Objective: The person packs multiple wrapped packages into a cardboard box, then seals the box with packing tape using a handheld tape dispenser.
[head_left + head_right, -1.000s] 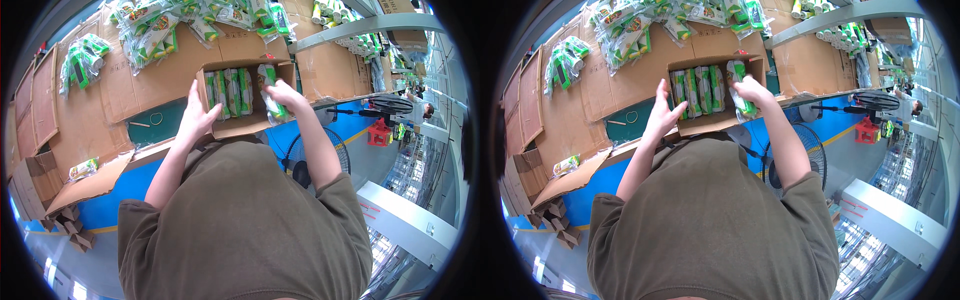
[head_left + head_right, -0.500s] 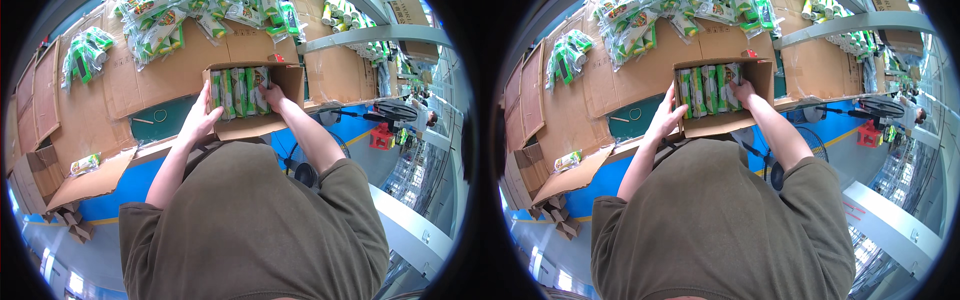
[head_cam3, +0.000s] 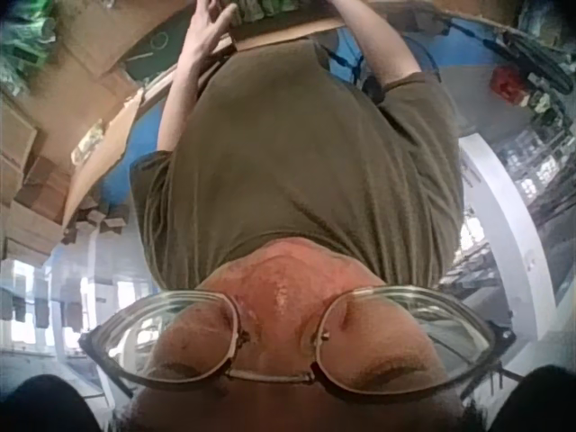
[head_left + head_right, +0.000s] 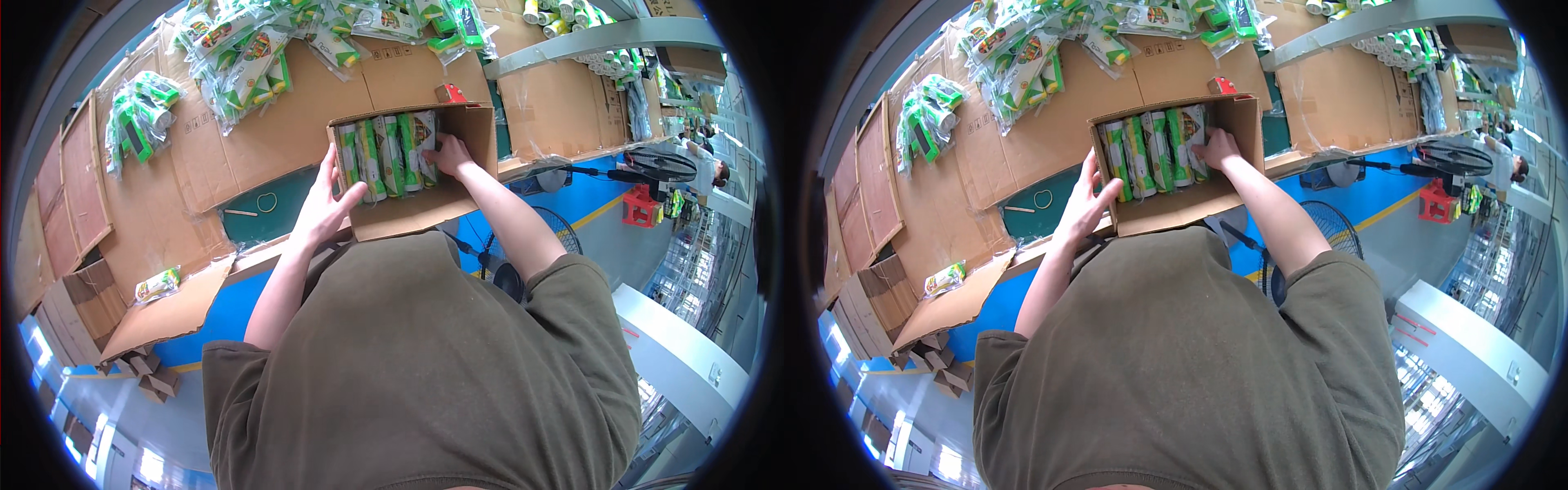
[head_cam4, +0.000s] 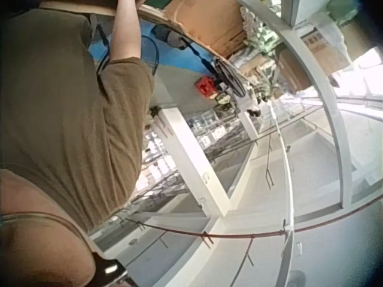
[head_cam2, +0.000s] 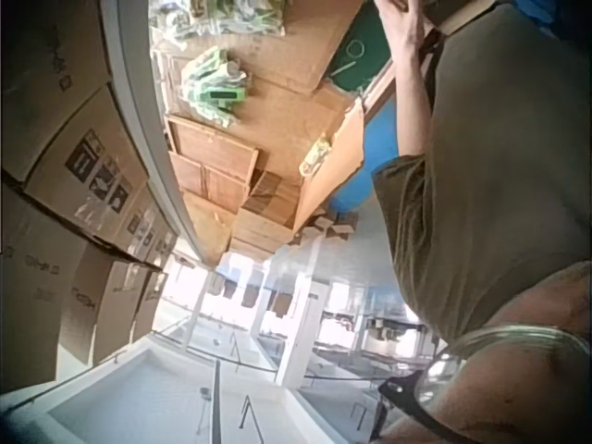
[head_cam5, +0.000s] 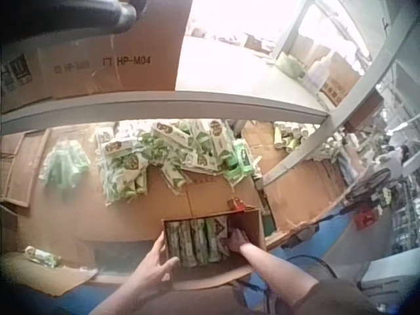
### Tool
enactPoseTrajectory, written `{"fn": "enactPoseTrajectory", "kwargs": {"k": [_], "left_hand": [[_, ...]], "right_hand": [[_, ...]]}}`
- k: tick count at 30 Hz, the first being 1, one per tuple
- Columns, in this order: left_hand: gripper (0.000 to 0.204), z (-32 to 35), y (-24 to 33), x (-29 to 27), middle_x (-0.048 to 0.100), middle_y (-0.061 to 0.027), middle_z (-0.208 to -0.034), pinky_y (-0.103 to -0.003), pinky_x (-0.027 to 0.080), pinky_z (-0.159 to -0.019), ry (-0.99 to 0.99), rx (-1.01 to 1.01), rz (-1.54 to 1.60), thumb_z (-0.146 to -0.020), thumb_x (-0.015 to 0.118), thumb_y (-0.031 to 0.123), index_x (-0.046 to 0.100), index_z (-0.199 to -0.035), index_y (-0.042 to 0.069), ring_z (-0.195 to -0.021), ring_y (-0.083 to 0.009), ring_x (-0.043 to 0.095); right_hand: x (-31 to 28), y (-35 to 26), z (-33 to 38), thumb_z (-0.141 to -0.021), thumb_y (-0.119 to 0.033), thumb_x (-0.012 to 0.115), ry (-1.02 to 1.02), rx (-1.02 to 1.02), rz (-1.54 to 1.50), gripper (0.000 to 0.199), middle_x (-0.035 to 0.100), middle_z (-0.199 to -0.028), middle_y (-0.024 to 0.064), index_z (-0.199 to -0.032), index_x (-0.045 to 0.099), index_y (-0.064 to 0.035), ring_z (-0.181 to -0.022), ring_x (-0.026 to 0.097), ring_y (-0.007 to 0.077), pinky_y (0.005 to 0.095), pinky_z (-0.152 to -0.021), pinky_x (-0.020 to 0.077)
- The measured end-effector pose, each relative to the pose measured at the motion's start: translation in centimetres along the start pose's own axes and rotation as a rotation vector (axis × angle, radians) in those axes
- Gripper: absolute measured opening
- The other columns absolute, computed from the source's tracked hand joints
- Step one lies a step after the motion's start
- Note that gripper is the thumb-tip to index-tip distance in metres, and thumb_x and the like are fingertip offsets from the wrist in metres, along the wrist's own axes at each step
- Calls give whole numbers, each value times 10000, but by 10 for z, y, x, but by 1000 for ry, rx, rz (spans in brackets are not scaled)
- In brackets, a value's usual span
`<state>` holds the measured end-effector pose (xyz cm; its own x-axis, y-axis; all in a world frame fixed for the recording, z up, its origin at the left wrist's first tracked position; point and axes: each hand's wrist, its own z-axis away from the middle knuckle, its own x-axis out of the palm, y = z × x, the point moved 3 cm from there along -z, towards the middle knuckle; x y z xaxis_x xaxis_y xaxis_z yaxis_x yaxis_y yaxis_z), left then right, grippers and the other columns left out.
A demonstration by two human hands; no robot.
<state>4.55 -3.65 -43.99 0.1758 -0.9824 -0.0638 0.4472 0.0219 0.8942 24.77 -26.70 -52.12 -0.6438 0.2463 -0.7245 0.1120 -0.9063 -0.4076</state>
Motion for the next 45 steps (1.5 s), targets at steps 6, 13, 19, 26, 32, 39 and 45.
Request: {"fn": "enactPoseTrajectory", "kwargs": {"k": [6,13,19,26,32,39,45], "left_hand": [[581,-63,-14,-70,399,-179,-1451,-473,279,-1139,542,124,-557,-889,629,402,483,-1341,65,-1372,-368,347],[850,-146,-50,-159,402,-216,-1425,-557,227,-1141,786,-107,-1079,-785,720,460,354,-1414,20,-1359,-393,344],[592,-110,-44,-170,562,-233,-1231,-454,466,-941,716,-55,-1216,-816,685,437,509,-1153,-16,-1158,-399,545],[362,53,70,-142,592,-189,-1104,-415,473,-853,347,221,-818,-902,634,159,524,-1220,25,-1001,-366,593],[403,107,160,-111,592,-168,-1092,-371,478,-842,153,405,-784,-870,672,159,530,-1224,28,-1002,-348,599],[568,54,125,-40,549,-173,-1199,-409,441,-955,-71,399,-434,-819,731,176,473,-1299,13,-1131,-360,546],[798,1,45,6,309,-239,-1411,-434,307,-1120,466,557,-526,-802,739,156,266,-1425,2,-1344,-390,327]], "right_hand": [[-24,-5,28,-822,-286,726,-54,26,106,625,635,-1189,252,-1303,503,47,-1126,609,367,393,-975,462],[-52,-56,139,-914,-100,620,77,-286,-437,344,691,-1027,149,-1227,565,31,-949,674,198,318,-861,527],[-59,-59,171,-907,-63,621,256,-371,-400,245,704,-971,114,-1141,624,11,-893,688,197,303,-805,530],[-107,-78,212,-818,-15,685,829,-662,-138,336,655,-1077,135,-1145,610,-43,-980,655,280,360,-808,533],[-105,-177,237,-662,-193,825,390,-1057,102,724,561,-1254,155,-1322,529,-181,-1202,544,356,472,-1021,463],[-79,-167,219,-806,-99,652,111,-776,320,621,561,-1063,160,-1392,479,-206,-888,639,315,381,-762,553],[-62,-64,147,-890,-34,511,306,-163,455,497,537,-965,226,-1378,436,-83,-880,634,381,445,-746,542]]}}
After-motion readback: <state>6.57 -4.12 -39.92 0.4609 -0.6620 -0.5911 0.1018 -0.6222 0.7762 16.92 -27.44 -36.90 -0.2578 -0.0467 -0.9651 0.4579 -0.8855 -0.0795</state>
